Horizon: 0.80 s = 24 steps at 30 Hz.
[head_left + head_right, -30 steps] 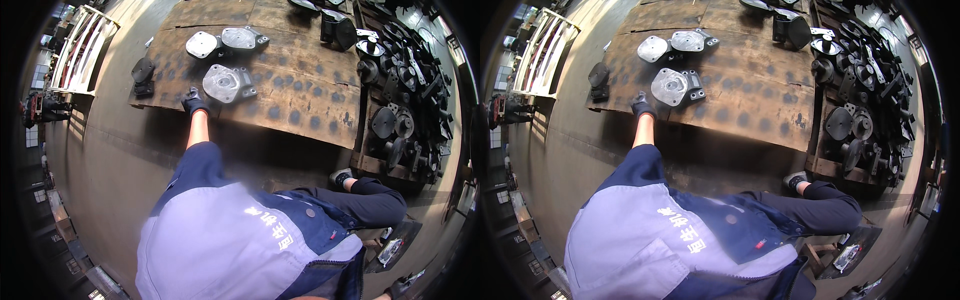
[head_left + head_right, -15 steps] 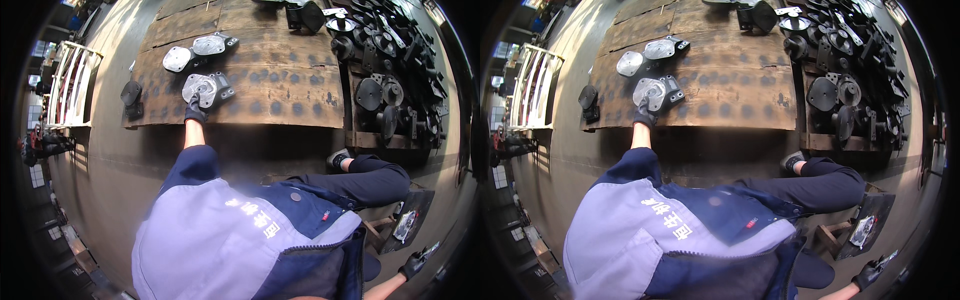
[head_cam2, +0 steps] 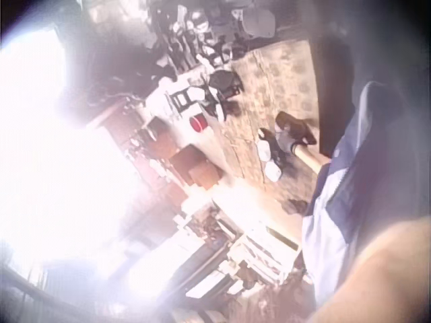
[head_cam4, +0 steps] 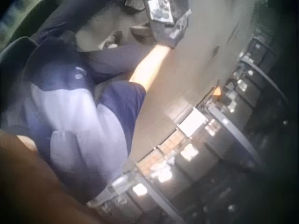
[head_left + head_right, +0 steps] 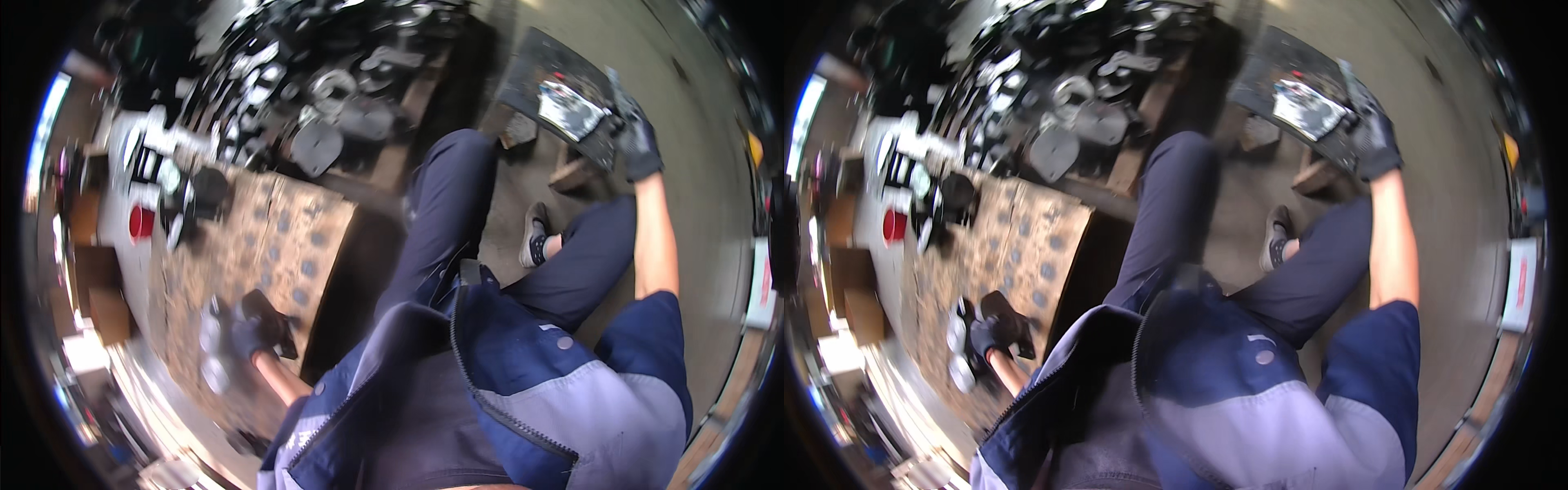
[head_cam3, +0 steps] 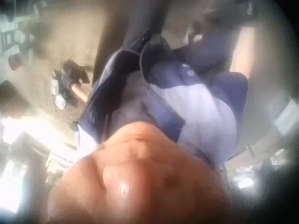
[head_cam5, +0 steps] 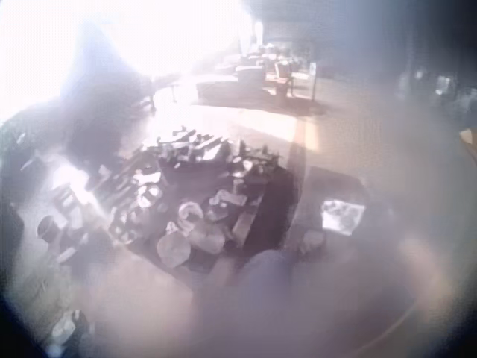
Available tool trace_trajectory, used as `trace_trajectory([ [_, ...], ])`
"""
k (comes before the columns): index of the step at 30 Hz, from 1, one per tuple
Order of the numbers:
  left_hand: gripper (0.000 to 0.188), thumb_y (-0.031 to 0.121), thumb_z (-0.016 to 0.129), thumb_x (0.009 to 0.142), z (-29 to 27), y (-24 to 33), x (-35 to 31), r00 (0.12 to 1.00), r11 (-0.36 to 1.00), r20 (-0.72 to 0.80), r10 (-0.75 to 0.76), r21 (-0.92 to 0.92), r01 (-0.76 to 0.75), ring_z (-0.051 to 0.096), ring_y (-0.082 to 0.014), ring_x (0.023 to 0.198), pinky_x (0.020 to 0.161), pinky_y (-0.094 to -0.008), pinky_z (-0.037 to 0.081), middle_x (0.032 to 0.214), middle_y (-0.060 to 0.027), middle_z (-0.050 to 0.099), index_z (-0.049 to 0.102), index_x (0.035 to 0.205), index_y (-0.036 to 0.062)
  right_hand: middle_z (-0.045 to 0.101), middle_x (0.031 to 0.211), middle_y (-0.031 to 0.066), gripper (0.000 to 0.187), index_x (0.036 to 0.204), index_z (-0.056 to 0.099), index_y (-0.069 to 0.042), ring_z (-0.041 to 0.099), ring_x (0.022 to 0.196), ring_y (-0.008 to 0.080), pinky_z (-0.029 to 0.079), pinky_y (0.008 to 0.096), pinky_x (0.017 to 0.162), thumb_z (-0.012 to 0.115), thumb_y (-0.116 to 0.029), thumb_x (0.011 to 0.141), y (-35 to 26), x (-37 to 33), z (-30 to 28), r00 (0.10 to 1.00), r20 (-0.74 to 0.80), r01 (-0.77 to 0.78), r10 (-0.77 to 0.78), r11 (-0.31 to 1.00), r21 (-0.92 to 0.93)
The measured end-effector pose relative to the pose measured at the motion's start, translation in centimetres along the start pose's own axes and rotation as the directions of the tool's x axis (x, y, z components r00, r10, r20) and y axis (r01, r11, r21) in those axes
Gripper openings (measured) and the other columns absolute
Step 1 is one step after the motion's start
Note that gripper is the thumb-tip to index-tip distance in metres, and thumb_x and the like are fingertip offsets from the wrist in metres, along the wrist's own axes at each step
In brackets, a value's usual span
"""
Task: The person mixes a grey paste on a paper sheet using a small tool, then applies the paste to the surface of metal parts. The person picks up each part, applies the paste, and places it back on the table.
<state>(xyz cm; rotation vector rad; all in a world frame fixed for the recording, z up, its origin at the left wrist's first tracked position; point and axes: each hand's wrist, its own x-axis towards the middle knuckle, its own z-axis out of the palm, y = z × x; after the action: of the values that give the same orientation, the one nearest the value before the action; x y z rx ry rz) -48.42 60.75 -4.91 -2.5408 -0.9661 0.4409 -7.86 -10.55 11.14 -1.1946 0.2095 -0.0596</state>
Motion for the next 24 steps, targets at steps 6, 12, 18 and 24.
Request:
trace_trajectory([
  [6,0.018,0.018,0.068,0.080,-13.2,17.8,5.6,0.915,0.384,-0.306,0.262,-0.837,-0.390,0.063,-0.0194,0.065,0.060,-0.0303,0.050,0.078,-0.0059,0.069,0.069,0.091,0.0039,0.058,0.075,-0.0044,0.015,0.101,0.063,-0.010,0.044,0.056,0.0036,0.035,0.0200,0.050,0.060,-0.022,0.093,2.3,1.4,-10.0,0.995,-0.101,0.006,-0.010,0.999,-0.038],
  [12,0.027,0.011,0.074,0.072,-31.5,32.8,9.1,0.801,-0.402,-0.374,0.467,-0.897,-0.184,0.060,-0.0137,0.071,0.064,-0.0271,0.049,0.084,-0.0036,0.066,0.065,0.096,0.0014,0.061,0.076,-0.0011,0.022,0.109,0.064,-0.009,0.041,0.052,0.0042,0.035,0.0200,0.049,0.060,-0.024,0.093,4.2,-0.7,-10.4,0.976,-0.218,-0.031,0.019,0.998,-0.052],
  [18,0.033,0.022,0.070,0.079,-42.7,47.6,9.1,0.377,-0.381,-0.697,0.610,-0.675,-0.632,0.064,-0.0176,0.074,0.067,-0.0303,0.051,0.090,-0.0091,0.069,0.065,0.101,-0.0019,0.065,0.075,0.0023,0.021,0.110,0.063,-0.009,0.045,0.049,0.0039,0.035,0.0204,0.044,0.061,-0.021,0.093,4.0,-0.6,-10.7,0.954,-0.298,-0.111,-0.017,0.907,-0.406],
  [24,0.021,0.022,0.060,0.089,-41.6,57.4,9.1,0.582,-0.245,-0.502,0.640,-0.851,-0.464,0.062,-0.0151,0.071,0.062,-0.0316,0.049,0.083,-0.0051,0.068,0.066,0.096,0.0033,0.063,0.072,-0.0002,0.013,0.095,0.057,-0.005,0.050,0.063,0.0057,0.042,0.0226,0.058,0.043,-0.004,0.096,9.0,0.1,-13.9,0.963,-0.192,0.017,-0.191,0.750,-0.661],
])
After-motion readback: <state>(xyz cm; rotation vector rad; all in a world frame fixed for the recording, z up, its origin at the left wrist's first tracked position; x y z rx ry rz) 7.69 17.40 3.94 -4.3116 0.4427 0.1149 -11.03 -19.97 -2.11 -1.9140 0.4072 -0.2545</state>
